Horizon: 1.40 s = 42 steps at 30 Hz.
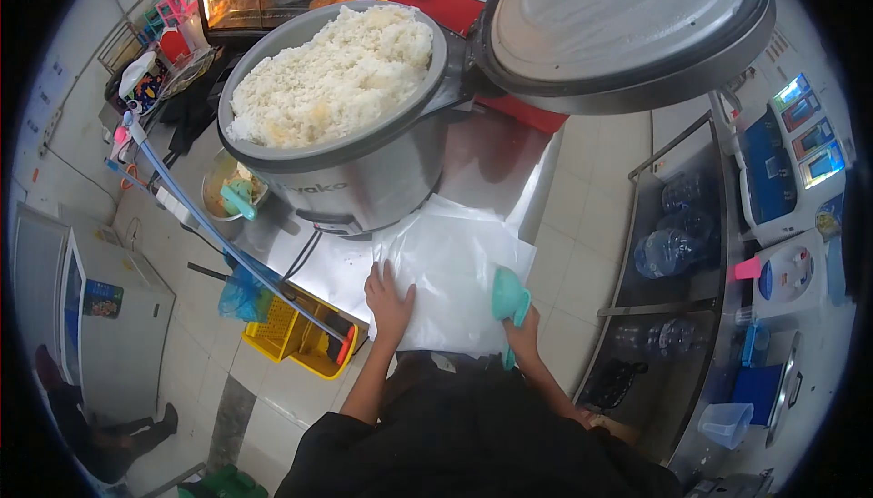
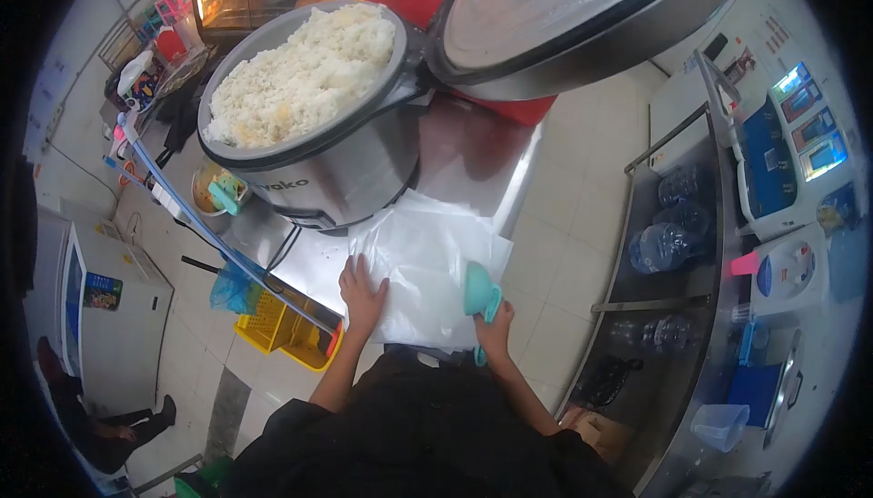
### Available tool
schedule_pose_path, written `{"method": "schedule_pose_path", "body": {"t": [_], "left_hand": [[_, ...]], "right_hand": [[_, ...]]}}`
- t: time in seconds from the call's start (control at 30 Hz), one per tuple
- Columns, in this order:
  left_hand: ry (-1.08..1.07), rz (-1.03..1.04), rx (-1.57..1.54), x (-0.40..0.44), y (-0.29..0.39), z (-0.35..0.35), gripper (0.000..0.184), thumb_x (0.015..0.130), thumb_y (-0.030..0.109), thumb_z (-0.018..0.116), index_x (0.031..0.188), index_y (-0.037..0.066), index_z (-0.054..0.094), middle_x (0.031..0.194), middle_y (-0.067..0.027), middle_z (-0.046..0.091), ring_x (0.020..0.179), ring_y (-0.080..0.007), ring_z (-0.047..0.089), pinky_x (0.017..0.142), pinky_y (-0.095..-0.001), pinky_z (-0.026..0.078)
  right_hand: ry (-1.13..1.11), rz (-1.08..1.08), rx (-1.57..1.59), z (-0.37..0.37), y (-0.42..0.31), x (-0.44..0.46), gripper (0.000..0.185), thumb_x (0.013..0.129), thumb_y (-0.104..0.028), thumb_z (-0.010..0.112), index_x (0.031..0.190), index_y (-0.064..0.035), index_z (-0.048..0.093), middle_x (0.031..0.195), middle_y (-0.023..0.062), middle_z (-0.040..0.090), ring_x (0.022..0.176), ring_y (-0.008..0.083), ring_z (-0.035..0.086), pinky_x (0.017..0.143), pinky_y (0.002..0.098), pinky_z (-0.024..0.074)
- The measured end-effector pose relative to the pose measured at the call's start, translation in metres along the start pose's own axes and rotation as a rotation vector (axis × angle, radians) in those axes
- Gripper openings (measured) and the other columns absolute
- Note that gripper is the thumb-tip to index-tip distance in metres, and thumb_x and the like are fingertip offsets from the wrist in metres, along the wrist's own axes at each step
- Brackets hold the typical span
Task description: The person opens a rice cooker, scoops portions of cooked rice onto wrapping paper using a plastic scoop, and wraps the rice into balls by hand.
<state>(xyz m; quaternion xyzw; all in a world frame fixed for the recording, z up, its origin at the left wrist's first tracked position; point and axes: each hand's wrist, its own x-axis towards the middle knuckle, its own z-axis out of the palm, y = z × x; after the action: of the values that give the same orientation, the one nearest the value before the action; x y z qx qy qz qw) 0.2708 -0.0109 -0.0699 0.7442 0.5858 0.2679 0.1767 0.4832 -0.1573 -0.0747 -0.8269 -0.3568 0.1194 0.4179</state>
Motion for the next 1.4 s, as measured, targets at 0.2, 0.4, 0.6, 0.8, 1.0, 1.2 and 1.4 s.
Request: {"method": "schedule_pose_path", "body": {"t": [0.2,0.4,0.6,0.8,1.0,1.2,1.4], "left_hand": [[0.027,-0.134,-0.08,-0.016,0.028,0.015,0.064,0.07,0.017,0.067,0.126,0.002,0.04,0.129,-0.021,0.033,0.112,-0.0408,0.036,0.094,-0.0455,0.032],[0.26,-0.316,-0.114,-0.05,0.091,0.069,0.059,0.07,0.009,0.063,0.124,-0.003,0.039,0.125,-0.024,0.036,0.11,-0.0409,0.038,0.093,-0.0452,0.033],[0.253,-0.469,-0.272,-0.094,0.171,0.106,0.064,0.069,0.008,0.065,0.123,-0.01,0.035,0.122,-0.0294,0.032,0.111,-0.0439,0.036,0.095,-0.0439,0.033],[0.252,-0.484,-0.113,-0.093,0.179,0.119,0.076,0.068,0.016,0.069,0.126,-0.012,0.028,0.127,-0.034,0.022,0.114,-0.0456,0.032,0.098,-0.0471,0.029],[0.275,-0.554,-0.045,-0.063,0.146,0.098,0.075,0.069,0.02,0.067,0.129,-0.006,0.031,0.133,-0.0314,0.022,0.121,-0.0456,0.026,0.098,-0.0517,0.028],[0.124,-0.464,0.286,-0.054,0.166,0.075,0.065,0.077,0.03,0.059,0.135,0.013,0.034,0.142,-0.0125,0.024,0.131,-0.0376,0.018,0.097,-0.0621,0.02],[0.192,-0.537,0.022,-0.059,0.134,0.09,0.054,0.087,0.025,0.046,0.136,0.011,0.03,0.142,-0.0076,0.028,0.133,-0.028,0.02,0.099,-0.0614,0.014]], "right_hand": [[-0.376,0.095,0.141,-0.027,-0.015,0.049,0.035,0.071,-0.003,0.062,0.105,-0.0025,0.054,0.091,0.0144,0.062,0.084,0.032,0.06,0.077,0.0383,0.0455],[-0.625,-0.277,0.027,-0.032,0.022,0.159,0.035,0.067,-0.002,0.059,0.102,-0.0052,0.057,0.092,0.0197,0.061,0.09,0.0353,0.059,0.076,0.0391,0.0458],[-1.064,-0.538,0.035,-0.056,0.004,0.274,0.032,0.065,-0.004,0.059,0.098,-0.0041,0.058,0.09,0.0186,0.062,0.087,0.0317,0.06,0.076,0.0369,0.0453],[-1.201,-0.682,-0.075,0.03,-0.003,0.317,0.036,0.066,-0.004,0.058,0.102,-0.004,0.056,0.098,0.0199,0.06,0.093,0.0348,0.057,0.08,0.0375,0.0439],[-0.867,-0.738,-0.173,0.043,0.005,0.313,0.035,0.067,-0.001,0.057,0.102,-0.0046,0.055,0.094,0.0209,0.06,0.091,0.0384,0.056,0.075,0.0443,0.0441],[-0.584,-0.573,-0.214,-0.039,-0.078,0.24,0.042,0.072,-0.001,0.054,0.113,-0.006,0.045,0.092,0.0232,0.058,0.087,0.0403,0.056,0.073,0.0478,0.0427],[-0.84,-0.906,-0.246,0.027,-0.054,0.204,0.045,0.071,-0.004,0.057,0.115,-0.0035,0.043,0.099,0.0201,0.05,0.095,0.0375,0.049,0.079,0.047,0.0417]]}}
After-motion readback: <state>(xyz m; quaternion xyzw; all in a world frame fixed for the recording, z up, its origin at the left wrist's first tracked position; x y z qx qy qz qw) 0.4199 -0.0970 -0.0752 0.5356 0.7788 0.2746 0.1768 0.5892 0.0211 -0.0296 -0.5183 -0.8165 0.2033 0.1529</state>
